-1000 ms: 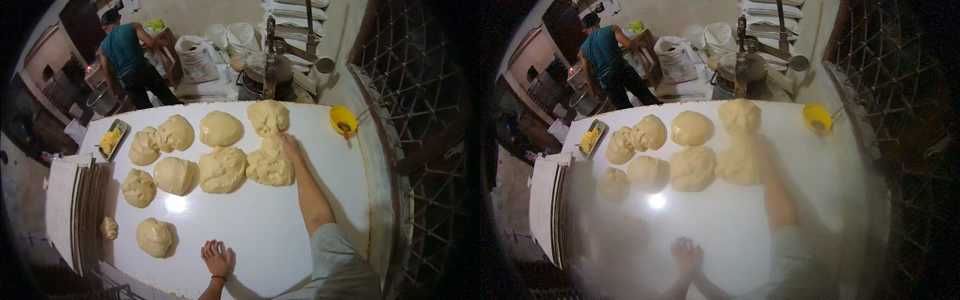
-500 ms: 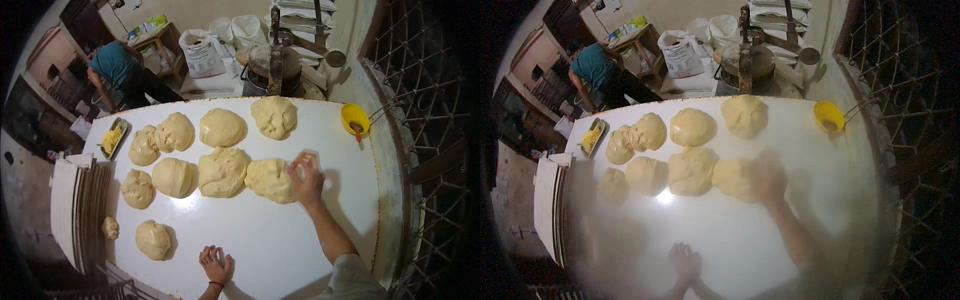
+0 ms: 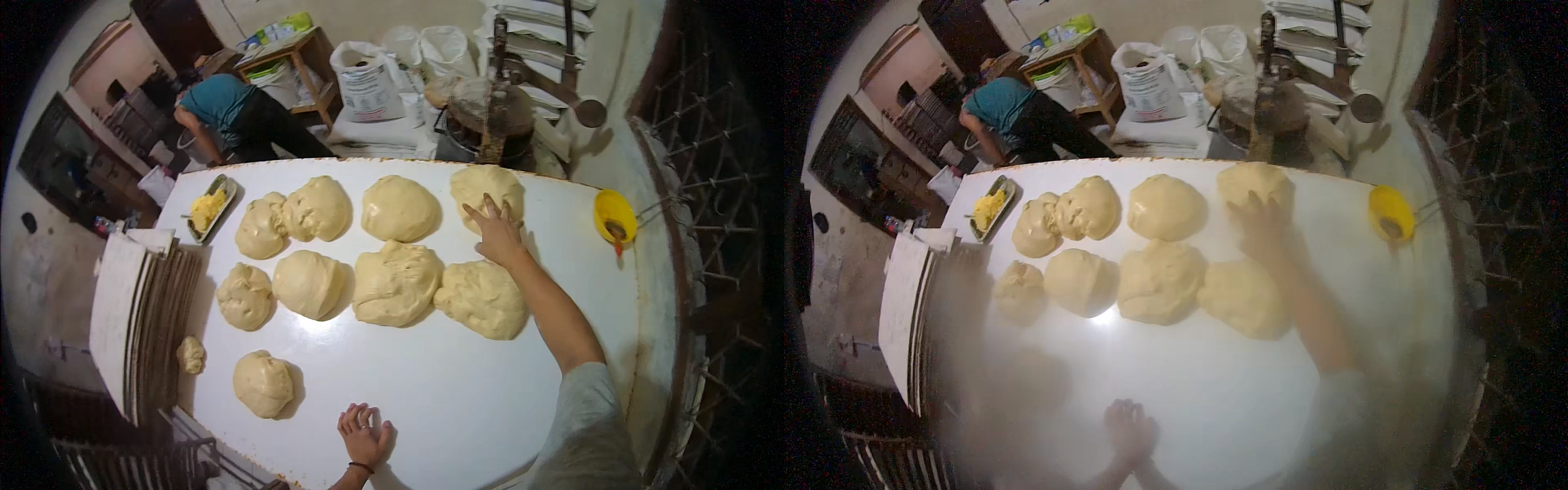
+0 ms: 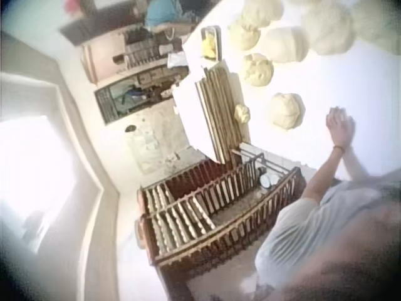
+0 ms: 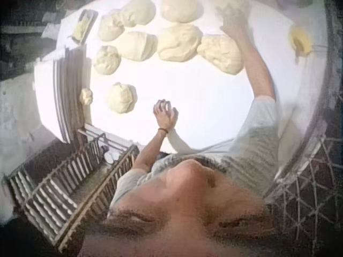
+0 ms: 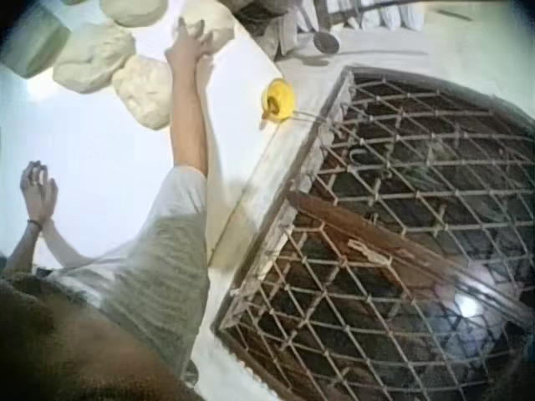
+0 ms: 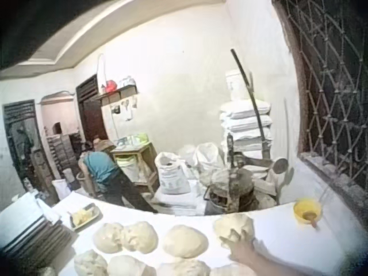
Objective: The person cuts portions of dough using a knife and shapes them into rounded mounds by hand on a white counter.
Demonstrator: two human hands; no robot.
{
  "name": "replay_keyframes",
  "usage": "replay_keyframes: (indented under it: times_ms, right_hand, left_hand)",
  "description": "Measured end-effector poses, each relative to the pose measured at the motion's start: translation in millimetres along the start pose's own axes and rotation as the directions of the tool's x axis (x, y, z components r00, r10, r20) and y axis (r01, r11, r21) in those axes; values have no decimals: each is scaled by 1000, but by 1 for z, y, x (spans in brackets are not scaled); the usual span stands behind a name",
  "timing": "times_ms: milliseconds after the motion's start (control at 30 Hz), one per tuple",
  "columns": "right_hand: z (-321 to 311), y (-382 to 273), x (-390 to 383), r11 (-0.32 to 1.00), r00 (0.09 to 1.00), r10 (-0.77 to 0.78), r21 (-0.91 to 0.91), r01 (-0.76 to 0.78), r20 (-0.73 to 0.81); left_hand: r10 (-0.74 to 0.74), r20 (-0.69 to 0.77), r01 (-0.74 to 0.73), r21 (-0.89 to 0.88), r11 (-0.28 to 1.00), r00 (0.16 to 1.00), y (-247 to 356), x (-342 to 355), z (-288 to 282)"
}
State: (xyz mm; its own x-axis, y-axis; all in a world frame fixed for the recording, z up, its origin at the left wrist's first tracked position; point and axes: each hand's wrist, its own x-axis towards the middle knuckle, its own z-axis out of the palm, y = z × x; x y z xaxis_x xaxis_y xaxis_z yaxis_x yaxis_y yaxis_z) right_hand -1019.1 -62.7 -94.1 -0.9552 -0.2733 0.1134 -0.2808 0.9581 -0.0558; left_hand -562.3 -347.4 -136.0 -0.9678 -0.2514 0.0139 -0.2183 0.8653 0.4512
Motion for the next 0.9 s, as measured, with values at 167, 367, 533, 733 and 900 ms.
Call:
replay_keyframes:
  times_ms: [167, 367, 533, 733, 900]
  right_hand:
    - [105, 82, 72, 995, 987, -46, -99, 31, -152]
    - [-31, 7, 86, 807, 950, 44, 572, 149, -310]
    - [-154, 52, 32, 652, 972, 233, 744, -146, -14]
    - [-358, -39, -194, 419, 982, -187, 905, 72, 9]
    - [-396, -104, -353, 227, 996, -88, 974, 4, 16]
  left_hand:
    - [11, -57, -16, -77, 997, 998, 3, 8, 7]
    - [36, -87, -28, 84, 996, 996, -11, -2, -13]
    - [99, -54, -96, 53, 994, 994, 14, -3, -28]
    - [59, -149, -145, -670, 728, 987, 73, 36, -73]
    - [721, 188, -176, -901, 397, 667, 206, 23, -246]
